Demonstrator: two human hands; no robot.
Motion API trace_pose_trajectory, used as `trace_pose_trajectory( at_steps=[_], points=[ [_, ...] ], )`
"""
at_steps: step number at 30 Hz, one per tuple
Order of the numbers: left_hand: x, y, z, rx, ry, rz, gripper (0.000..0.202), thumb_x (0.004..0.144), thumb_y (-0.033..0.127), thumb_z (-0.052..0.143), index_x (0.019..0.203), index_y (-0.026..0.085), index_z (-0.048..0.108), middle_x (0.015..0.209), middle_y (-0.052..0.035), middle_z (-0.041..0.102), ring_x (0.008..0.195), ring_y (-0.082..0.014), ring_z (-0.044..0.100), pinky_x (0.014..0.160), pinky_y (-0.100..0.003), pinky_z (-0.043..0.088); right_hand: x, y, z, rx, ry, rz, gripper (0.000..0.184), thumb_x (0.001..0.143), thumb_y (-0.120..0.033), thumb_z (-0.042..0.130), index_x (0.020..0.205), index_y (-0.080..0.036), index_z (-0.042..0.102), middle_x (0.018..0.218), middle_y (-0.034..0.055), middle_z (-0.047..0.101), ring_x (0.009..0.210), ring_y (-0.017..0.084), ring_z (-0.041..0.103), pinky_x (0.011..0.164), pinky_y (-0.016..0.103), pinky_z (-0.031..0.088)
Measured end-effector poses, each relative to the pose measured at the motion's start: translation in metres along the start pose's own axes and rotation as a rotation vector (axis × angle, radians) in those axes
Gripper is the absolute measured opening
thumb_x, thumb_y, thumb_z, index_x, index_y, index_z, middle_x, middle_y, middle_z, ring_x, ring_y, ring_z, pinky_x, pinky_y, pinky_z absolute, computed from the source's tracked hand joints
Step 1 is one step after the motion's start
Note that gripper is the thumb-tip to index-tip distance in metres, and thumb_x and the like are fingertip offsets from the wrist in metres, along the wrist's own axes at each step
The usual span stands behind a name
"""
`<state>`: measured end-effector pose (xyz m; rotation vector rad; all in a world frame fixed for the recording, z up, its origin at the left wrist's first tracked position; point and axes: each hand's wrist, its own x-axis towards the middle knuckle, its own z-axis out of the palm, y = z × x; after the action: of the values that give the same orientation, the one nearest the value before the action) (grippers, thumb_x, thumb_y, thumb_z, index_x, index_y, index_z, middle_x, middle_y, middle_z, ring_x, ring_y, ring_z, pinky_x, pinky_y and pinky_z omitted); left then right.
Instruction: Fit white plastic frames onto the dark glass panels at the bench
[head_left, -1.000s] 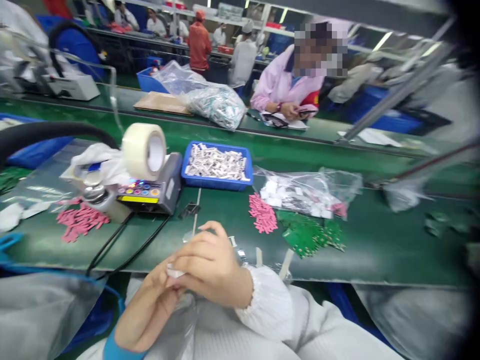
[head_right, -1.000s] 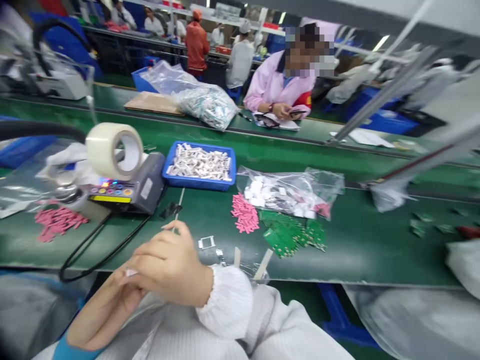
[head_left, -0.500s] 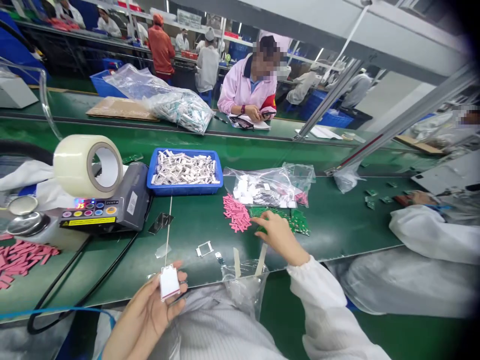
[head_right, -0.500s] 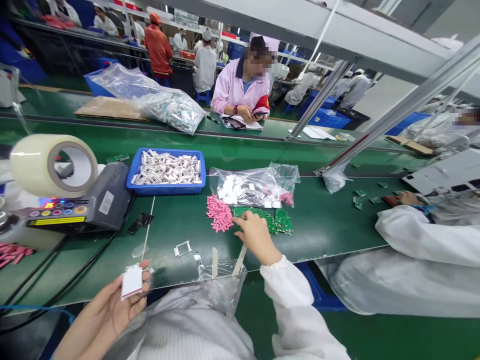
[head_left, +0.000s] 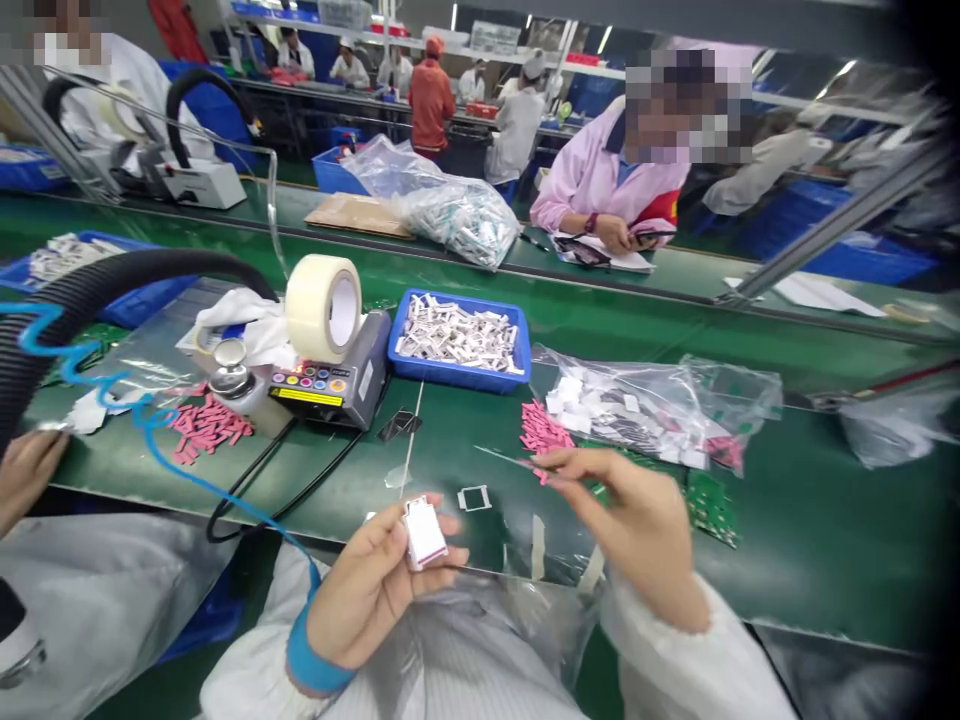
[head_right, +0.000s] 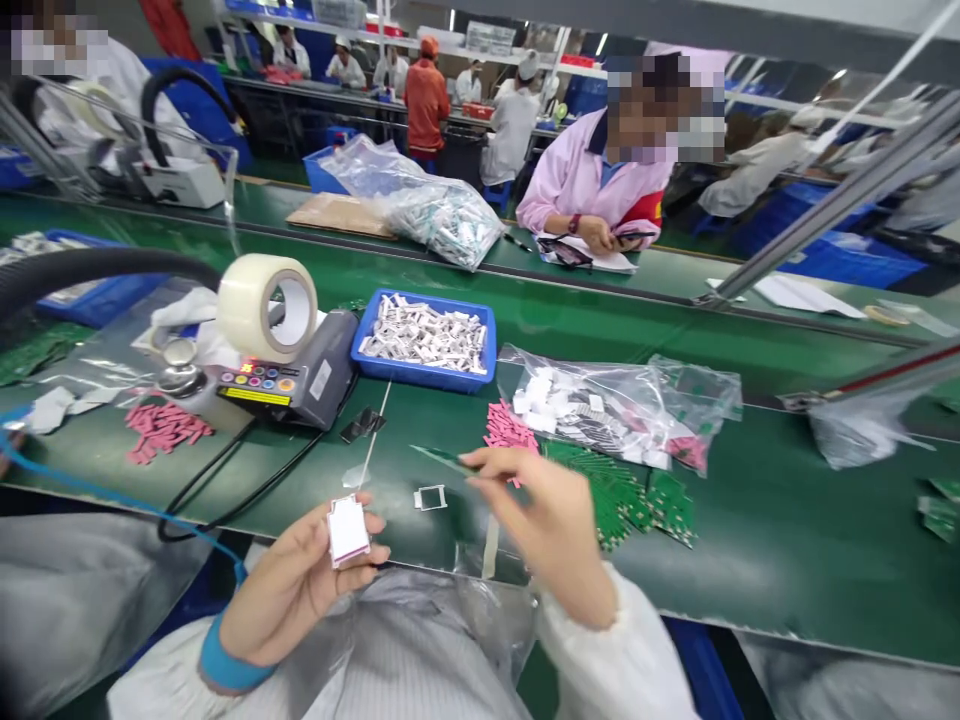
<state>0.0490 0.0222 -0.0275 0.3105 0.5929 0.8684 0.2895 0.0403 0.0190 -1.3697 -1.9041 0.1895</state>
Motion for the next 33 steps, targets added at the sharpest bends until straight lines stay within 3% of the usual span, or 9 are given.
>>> trace_pose_trajectory(
  at_steps=[2, 5, 8, 14, 21, 24, 27, 30, 33],
  points=[
    [-0.001, 0.001, 0.004, -0.008, -0.009, 0.042, 0.026, 0.078, 0.03, 0.063, 0.1, 0.018, 0.066, 0.093, -0.008, 0.071, 0.084, -0.0212, 0.068, 0.073, -0.031, 0.055, 0.001, -0.035, 0.029, 0.059, 0.041, -0.253, 0.012, 0.085, -0.013, 0.051, 0.078, -0.02, 0.056, 0.088, 0.0018, 0.072, 0.081, 0.013, 0.068, 0.071, 0.022, 0.054],
    [-0.004, 0.003, 0.005, -0.027, 0.014, 0.13, 0.022, 0.077, 0.027, 0.065, 0.097, 0.019, 0.067, 0.087, -0.0055, 0.071, 0.081, -0.0165, 0.066, 0.071, -0.027, 0.054, -0.001, -0.061, 0.065, 0.134, 0.02, -0.526, 0.014, 0.087, -0.01, 0.047, 0.084, -0.015, 0.06, 0.096, 0.008, 0.071, 0.097, 0.017, 0.064, 0.08, 0.028, 0.054],
    [-0.008, 0.007, 0.002, -0.037, 0.053, 0.175, 0.026, 0.075, 0.029, 0.067, 0.1, 0.021, 0.068, 0.086, -0.0045, 0.071, 0.078, -0.0148, 0.065, 0.072, -0.027, 0.054, -0.001, -0.067, 0.08, 0.162, -0.02, -0.545, 0.016, 0.089, -0.01, 0.046, 0.094, -0.013, 0.062, 0.098, 0.0099, 0.07, 0.102, 0.02, 0.061, 0.082, 0.034, 0.053],
    [-0.013, 0.012, -0.007, -0.042, 0.107, 0.243, 0.027, 0.073, 0.031, 0.068, 0.099, 0.023, 0.069, 0.082, -0.0029, 0.071, 0.069, -0.0115, 0.063, 0.074, -0.027, 0.053, 0.003, -0.073, 0.078, 0.133, -0.073, -0.585, 0.023, 0.092, -0.013, 0.043, 0.107, -0.011, 0.059, 0.102, 0.0101, 0.069, 0.103, 0.018, 0.059, 0.085, 0.035, 0.049],
    [-0.015, 0.018, -0.015, -0.051, 0.138, 0.255, 0.03, 0.073, 0.029, 0.069, 0.103, 0.025, 0.068, 0.094, -0.004, 0.073, 0.083, -0.0127, 0.065, 0.071, -0.019, 0.052, 0.006, -0.077, 0.088, 0.179, -0.161, -0.574, 0.02, 0.091, -0.014, 0.045, 0.107, -0.014, 0.058, 0.1, 0.0089, 0.068, 0.102, 0.017, 0.059, 0.091, 0.037, 0.046],
    [-0.011, 0.015, -0.018, -0.023, 0.147, 0.269, 0.032, 0.076, 0.027, 0.066, 0.108, 0.026, 0.066, 0.098, -0.0055, 0.072, 0.089, -0.0157, 0.065, 0.073, -0.023, 0.052, 0.007, -0.078, 0.098, 0.248, -0.217, -0.383, 0.016, 0.087, -0.028, 0.054, 0.098, -0.017, 0.061, 0.113, 0.0118, 0.062, 0.101, 0.019, 0.059, 0.084, 0.034, 0.05],
    [-0.004, 0.009, -0.017, 0.0, 0.178, 0.307, 0.039, 0.076, 0.027, 0.065, 0.115, 0.027, 0.061, 0.108, -0.0073, 0.069, 0.102, -0.0204, 0.061, 0.085, -0.03, 0.05, 0.006, -0.082, 0.102, 0.29, -0.262, -0.143, 0.005, 0.083, -0.024, 0.058, 0.084, -0.019, 0.061, 0.111, 0.0088, 0.062, 0.097, 0.017, 0.06, 0.079, 0.029, 0.051],
    [0.003, 0.006, -0.012, 0.017, 0.183, 0.316, 0.046, 0.075, 0.029, 0.066, 0.119, 0.031, 0.057, 0.126, -0.0065, 0.059, 0.111, -0.0244, 0.056, 0.092, -0.037, 0.047, 0.013, -0.076, 0.091, 0.32, -0.301, -0.055, 0.01, 0.079, -0.015, 0.059, 0.087, -0.021, 0.056, 0.095, 0.0029, 0.066, 0.089, 0.014, 0.062, 0.076, 0.025, 0.051],
    [0.008, 0.008, -0.01, 0.06, 0.184, 0.249, 0.042, 0.076, 0.033, 0.064, 0.118, 0.035, 0.057, 0.136, -0.0037, 0.05, 0.116, -0.0274, 0.052, 0.094, -0.042, 0.046, 0.039, -0.046, 0.06, 0.167, -0.125, -0.058, 0.013, 0.078, -0.019, 0.061, 0.089, -0.021, 0.054, 0.098, 0.003, 0.066, 0.093, 0.016, 0.062, 0.08, 0.027, 0.049]
  ],
)
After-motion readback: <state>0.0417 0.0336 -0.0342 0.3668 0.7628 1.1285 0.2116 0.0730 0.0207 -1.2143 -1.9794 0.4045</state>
